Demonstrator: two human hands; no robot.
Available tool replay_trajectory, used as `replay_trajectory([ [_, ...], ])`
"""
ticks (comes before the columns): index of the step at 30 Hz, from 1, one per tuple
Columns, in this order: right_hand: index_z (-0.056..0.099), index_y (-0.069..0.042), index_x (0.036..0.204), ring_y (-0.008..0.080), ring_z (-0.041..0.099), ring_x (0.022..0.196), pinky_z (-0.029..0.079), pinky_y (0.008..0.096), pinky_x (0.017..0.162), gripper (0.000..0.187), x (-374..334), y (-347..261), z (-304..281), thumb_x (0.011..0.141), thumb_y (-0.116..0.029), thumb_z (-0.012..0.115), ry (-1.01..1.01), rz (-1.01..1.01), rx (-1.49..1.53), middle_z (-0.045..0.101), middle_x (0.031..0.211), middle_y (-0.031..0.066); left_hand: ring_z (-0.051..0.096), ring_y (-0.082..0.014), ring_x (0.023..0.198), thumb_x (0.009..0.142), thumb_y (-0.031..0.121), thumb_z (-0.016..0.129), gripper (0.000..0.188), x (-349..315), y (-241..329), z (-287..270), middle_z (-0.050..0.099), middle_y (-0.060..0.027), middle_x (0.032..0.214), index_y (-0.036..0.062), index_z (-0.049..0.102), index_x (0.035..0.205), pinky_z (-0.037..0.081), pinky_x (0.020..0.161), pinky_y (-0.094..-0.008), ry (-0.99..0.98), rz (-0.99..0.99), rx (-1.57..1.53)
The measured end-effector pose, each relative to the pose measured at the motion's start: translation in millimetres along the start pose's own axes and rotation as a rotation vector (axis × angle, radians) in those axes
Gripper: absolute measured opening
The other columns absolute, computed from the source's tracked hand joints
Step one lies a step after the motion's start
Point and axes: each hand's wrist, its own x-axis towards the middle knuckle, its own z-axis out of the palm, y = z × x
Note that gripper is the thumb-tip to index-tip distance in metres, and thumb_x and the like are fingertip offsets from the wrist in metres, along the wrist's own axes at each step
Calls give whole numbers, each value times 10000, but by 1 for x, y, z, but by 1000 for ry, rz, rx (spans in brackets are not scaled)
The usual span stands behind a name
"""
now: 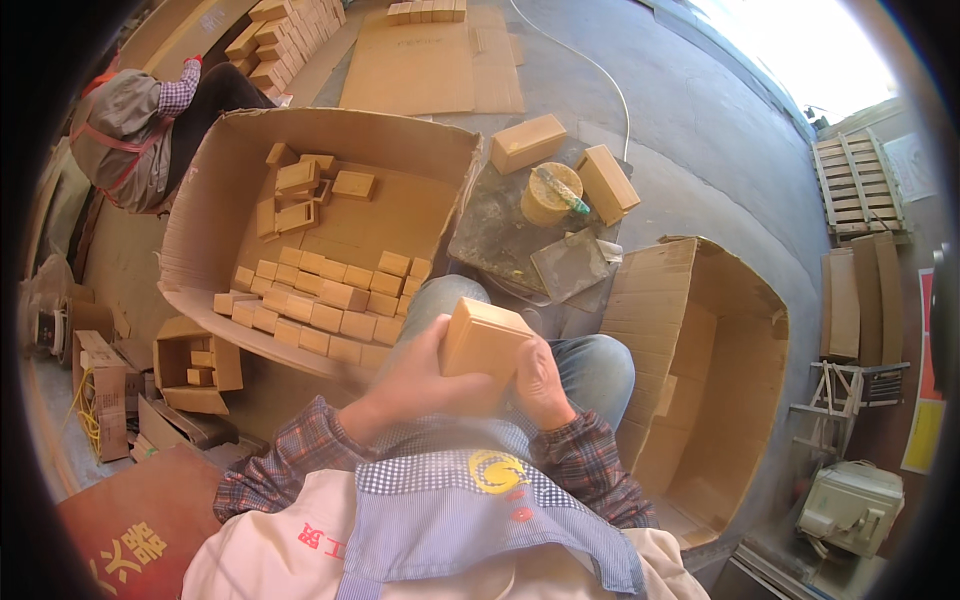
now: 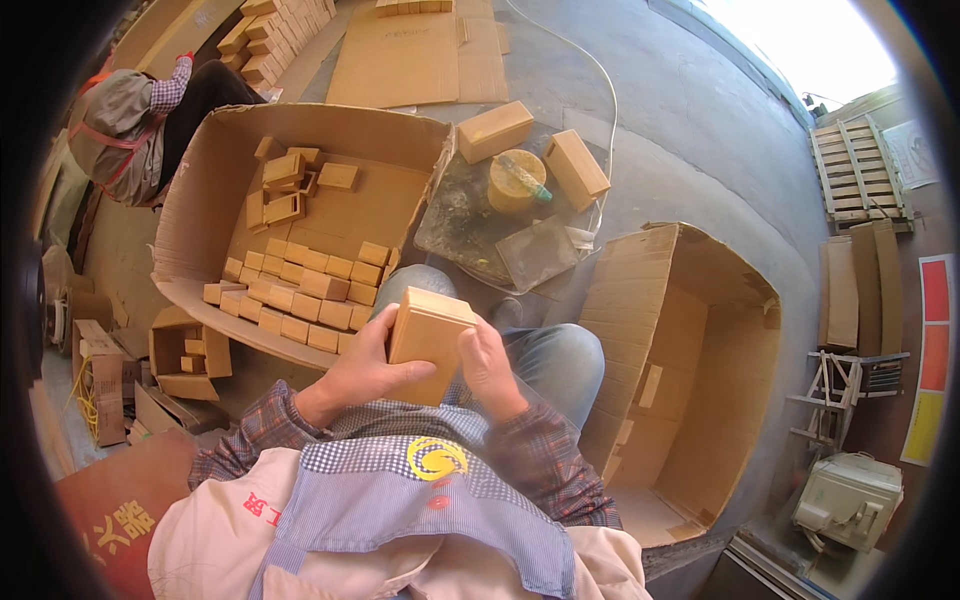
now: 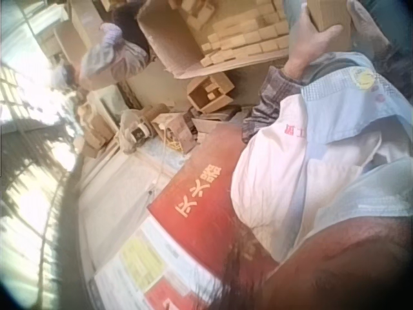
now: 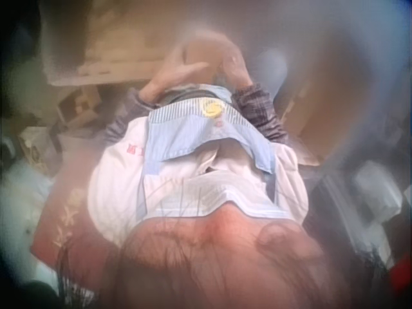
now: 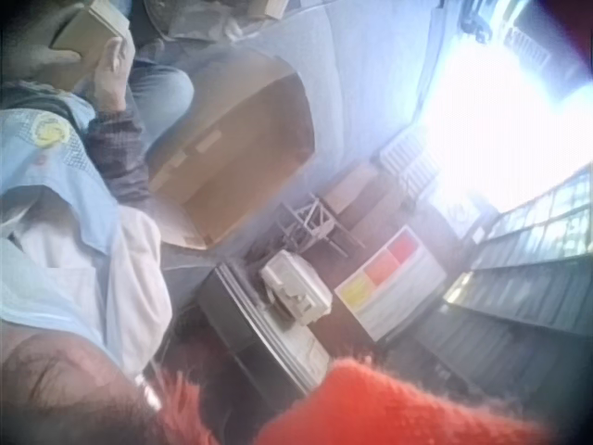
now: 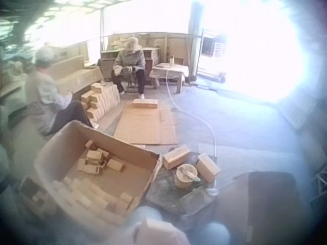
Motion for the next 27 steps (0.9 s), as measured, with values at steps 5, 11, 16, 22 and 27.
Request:
replay_trajectory([
  [5,578,-41,1442,383,547,1381,440,464,1138,583,83,-29,-87,891,-115,755,52,-436,-1508,612,1480,170,744,-378,962,777,309,907,673,-14,7,-15,740,-197,1039,33,552,1279,590,830,-440,126,90,467],
  [11,640,-92,1233,333,533,1356,378,527,1149,348,140,-33,-118,885,-82,644,-355,-401,-2006,630,1353,154,727,-393,887,776,307,893,560,-34,-9,-14,739,-156,989,114,582,1200,579,732,-487,205,95,796],
  [16,589,-103,994,319,653,1014,404,490,1080,195,131,-62,-107,850,-119,720,-419,-208,-1899,666,947,126,725,-373,859,786,318,882,525,-30,-28,-11,726,-112,987,129,589,1178,578,708,-473,229,162,867],
  [22,664,-18,1124,176,688,956,551,363,825,210,38,-70,-50,957,-141,696,-178,27,-742,713,988,116,716,-362,821,791,365,877,498,-25,-38,-7,704,-94,955,132,603,1137,572,682,-472,287,197,858],
  [27,628,-23,961,71,585,864,508,264,756,243,8,-20,19,934,-183,809,-100,307,-427,646,889,1,722,-346,812,779,386,879,481,-23,-45,-3,713,-80,937,138,624,1103,573,669,-457,325,193,830],
])
